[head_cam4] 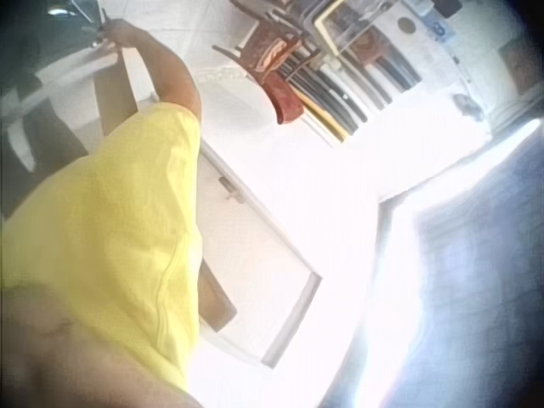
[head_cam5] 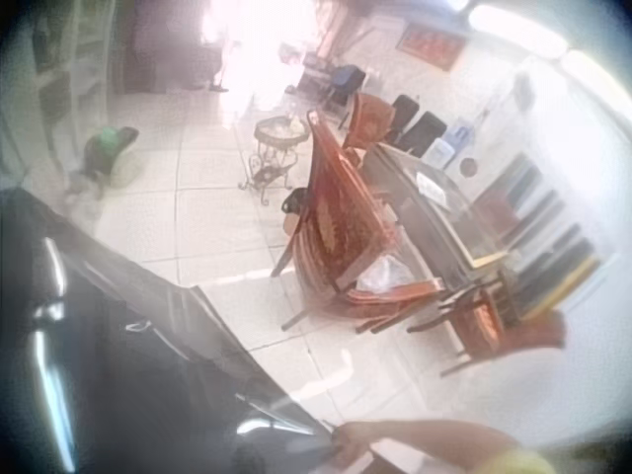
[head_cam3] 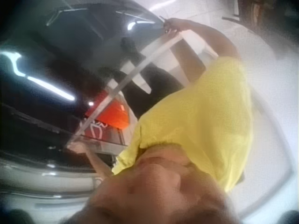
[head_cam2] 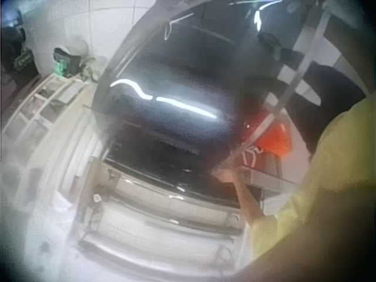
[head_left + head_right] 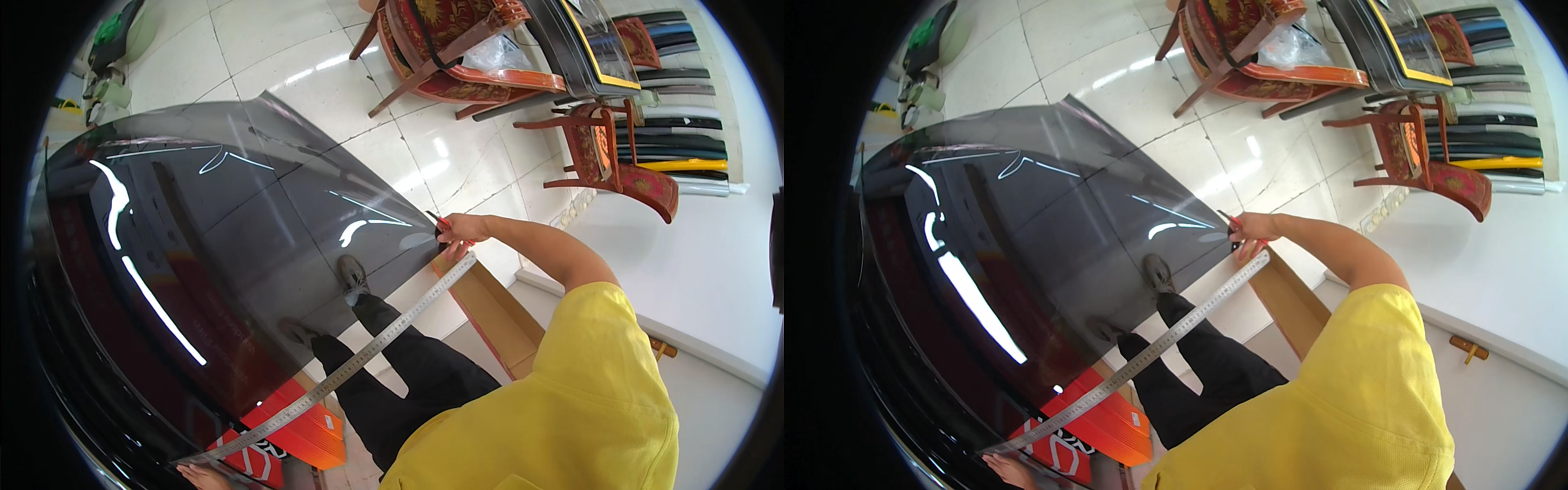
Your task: The person measures a large black car window tint film laid on a table using a metal ruler and a red marker. They mark the film, then use a red utility knife to cut along the marked lines, removing a strip of film. The person repeats the measuring and cutting process on the remaining film.
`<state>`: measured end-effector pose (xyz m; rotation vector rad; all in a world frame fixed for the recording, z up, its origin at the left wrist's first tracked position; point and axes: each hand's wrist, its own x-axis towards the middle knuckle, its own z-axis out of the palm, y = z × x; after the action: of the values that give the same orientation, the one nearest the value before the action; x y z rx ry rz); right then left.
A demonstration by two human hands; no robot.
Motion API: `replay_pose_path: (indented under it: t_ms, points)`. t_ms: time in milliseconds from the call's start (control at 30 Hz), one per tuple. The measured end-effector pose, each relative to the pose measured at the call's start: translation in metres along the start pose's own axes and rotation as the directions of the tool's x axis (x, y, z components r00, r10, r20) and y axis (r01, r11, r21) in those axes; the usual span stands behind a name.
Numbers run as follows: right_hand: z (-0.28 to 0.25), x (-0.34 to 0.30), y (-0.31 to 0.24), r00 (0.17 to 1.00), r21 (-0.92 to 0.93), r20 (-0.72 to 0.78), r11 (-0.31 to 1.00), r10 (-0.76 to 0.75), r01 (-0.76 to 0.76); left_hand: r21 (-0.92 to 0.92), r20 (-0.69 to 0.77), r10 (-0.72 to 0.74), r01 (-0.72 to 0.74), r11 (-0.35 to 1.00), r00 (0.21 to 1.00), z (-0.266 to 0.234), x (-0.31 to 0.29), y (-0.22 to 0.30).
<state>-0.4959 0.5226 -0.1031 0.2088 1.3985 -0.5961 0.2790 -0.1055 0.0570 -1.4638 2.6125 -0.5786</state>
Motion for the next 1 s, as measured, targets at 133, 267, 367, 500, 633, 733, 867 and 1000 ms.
replay_pose_path:
  t_ms: [133, 267, 367, 500, 633, 733, 867, 1000]
  points:
    - [0.0, -0.022, -0.014, 1.0, -0.054, 0.003, 0.998, 0.022, -0.021, 0.068, 0.009, 0.012, -0.013, 0.998, 1.0, -0.026, 0.001, 0.028]
    - [-0.003, -0.036, -0.022, 1.0, -0.144, 0.006, 0.989, 0.021, -0.02, 0.062, 0.08, -0.052, 0.048, 0.997, 0.995, -0.041, 0.008, 0.043]
    - [-0.002, -0.038, -0.026, 0.999, -0.142, 0.035, 0.99, 0.024, -0.019, -0.002, 0.042, -0.088, 0.088, 0.996, 0.995, -0.033, 0.007, 0.037]
    - [-0.007, -0.033, -0.016, 1.0, -0.132, 0.006, 0.991, 0.02, -0.02, -0.01, 0.026, -0.083, 0.083, 0.996, 0.996, -0.01, 0.002, 0.015]
    - [-0.038, -0.002, 0.02, 0.983, -0.426, 0.078, 0.886, -0.164, 0.182, 0.108, 0.134, -0.094, 0.079, 0.991, 0.987, 0.002, 0.014, 0.019]
    - [-0.039, 0.034, 0.046, 0.928, -0.613, -0.086, 0.754, -0.362, 0.237, -0.071, 0.109, -0.064, 0.072, 0.995, 0.992, -0.015, -0.001, 0.027]
    - [0.029, 0.01, 0.036, 0.613, -0.922, -0.185, 0.351, -0.768, 0.162, -0.111, 0.133, -0.242, 0.257, 0.96, 0.961, -0.049, -0.04, 0.037]
    - [0.209, -0.055, -0.011, 0.628, -0.748, 0.186, 0.306, -0.756, 0.589, -0.062, 0.195, -0.293, 0.31, 0.949, 0.936, -0.071, -0.045, 0.05]
